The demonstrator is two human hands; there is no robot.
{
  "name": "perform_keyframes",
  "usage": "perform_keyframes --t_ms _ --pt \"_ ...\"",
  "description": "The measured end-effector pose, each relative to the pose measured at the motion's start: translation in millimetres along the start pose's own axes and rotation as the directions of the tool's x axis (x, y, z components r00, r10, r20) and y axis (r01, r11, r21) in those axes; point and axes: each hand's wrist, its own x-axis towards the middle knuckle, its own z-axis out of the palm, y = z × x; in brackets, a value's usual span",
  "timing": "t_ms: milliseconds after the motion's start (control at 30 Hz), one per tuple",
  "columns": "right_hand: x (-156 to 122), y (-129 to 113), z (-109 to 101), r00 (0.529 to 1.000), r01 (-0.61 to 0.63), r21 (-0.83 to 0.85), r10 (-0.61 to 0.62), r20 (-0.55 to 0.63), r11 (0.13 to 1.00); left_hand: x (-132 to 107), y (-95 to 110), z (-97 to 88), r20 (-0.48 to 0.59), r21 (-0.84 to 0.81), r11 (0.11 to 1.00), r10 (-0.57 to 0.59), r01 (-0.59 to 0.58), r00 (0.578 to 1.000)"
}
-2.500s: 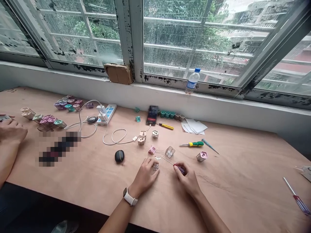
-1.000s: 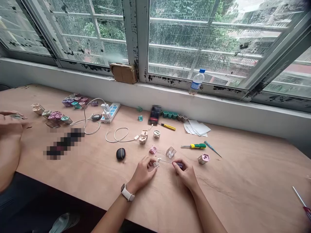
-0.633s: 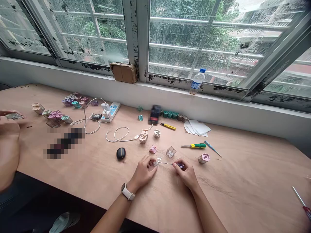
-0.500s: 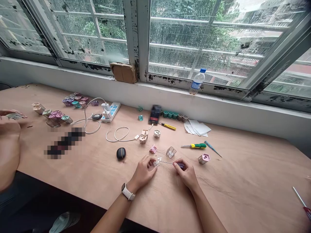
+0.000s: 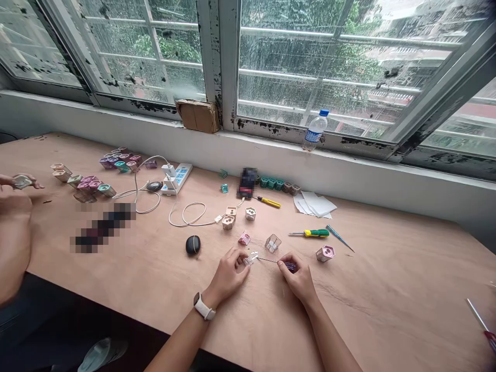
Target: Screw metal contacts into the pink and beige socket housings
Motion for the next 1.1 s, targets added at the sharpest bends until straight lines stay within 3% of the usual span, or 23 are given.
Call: perform_keyframes --t_ms 433,667,1100 --pt "-0.9 -3.9 -2.7 0.996 0.019 -0.018 -0.017 0.092 1.000 -0.1 -3.1 0.7 0.000 0.008 1.000 -0.002 0.002 1.000" --pt "-0.7 -5.9 -3.2 0.995 -0.001 -0.006 0.002 0.095 1.000 -2.5 0.9 0.2 0.072 0.000 0.998 0.063 -0.063 0.995" --pt "-1.3 -4.6 -4.3 0.996 0.032 0.000 -0.032 0.080 0.999 -5.3 8.5 3.1 0.154 0.183 0.966 0.155 -0.182 0.976"
